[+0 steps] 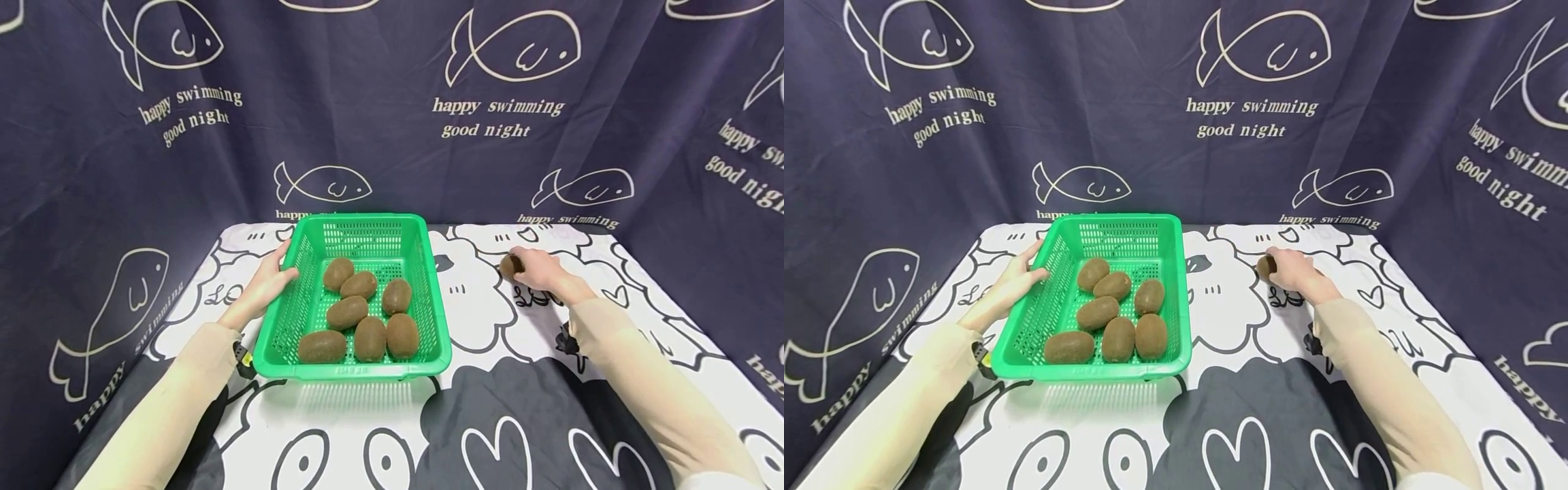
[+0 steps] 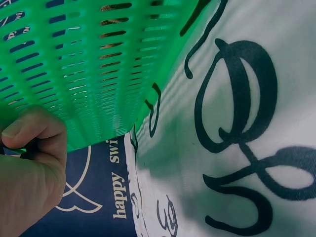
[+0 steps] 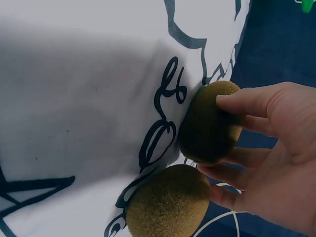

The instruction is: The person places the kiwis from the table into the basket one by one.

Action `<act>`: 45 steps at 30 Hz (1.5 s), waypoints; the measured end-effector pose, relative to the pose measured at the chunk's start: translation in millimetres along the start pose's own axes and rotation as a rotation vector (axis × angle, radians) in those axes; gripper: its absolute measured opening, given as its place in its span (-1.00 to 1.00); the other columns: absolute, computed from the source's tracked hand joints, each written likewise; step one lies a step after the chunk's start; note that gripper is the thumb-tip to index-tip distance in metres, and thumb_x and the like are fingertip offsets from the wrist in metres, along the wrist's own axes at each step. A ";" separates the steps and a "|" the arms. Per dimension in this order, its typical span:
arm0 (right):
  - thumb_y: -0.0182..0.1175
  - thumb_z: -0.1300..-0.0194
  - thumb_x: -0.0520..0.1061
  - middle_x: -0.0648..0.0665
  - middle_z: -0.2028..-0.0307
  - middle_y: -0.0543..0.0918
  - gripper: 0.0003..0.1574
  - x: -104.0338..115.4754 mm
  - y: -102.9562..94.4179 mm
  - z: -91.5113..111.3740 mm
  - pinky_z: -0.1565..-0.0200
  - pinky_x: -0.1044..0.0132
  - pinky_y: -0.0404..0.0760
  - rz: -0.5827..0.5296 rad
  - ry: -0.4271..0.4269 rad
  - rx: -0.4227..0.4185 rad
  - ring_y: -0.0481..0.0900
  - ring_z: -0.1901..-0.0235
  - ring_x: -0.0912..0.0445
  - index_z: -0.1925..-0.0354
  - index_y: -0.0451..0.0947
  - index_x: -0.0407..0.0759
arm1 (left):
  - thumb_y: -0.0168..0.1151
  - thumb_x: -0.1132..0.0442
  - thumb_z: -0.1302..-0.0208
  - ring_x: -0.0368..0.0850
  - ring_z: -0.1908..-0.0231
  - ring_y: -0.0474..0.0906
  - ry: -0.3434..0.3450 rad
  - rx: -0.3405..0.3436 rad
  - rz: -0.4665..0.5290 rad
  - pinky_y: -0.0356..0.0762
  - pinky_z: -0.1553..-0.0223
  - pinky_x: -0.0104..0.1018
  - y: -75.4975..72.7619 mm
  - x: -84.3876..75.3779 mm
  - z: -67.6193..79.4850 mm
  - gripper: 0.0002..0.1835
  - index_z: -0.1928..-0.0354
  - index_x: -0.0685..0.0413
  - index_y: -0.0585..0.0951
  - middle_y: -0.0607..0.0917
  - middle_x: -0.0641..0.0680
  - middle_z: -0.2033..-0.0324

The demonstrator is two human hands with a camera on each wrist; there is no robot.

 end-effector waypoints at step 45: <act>0.47 0.37 -0.30 -0.30 0.27 0.59 -0.12 34.8 -5.9 3.6 0.16 0.03 0.56 -0.014 -0.168 0.129 0.51 0.31 -0.07 -0.02 0.37 -0.43 | -0.03 0.45 -0.16 -0.09 0.40 0.58 0.009 0.007 0.013 0.70 0.35 -0.22 -0.1 -0.5 0.2 -0.09 -0.54 -0.03 -0.12 0.32 0.43 -0.29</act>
Point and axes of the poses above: each hand's wrist, its own z-axis away from the middle knuckle, its own y-axis out of the palm, x = y × z, the point moved 7 cm from there along -z, towards the middle knuckle
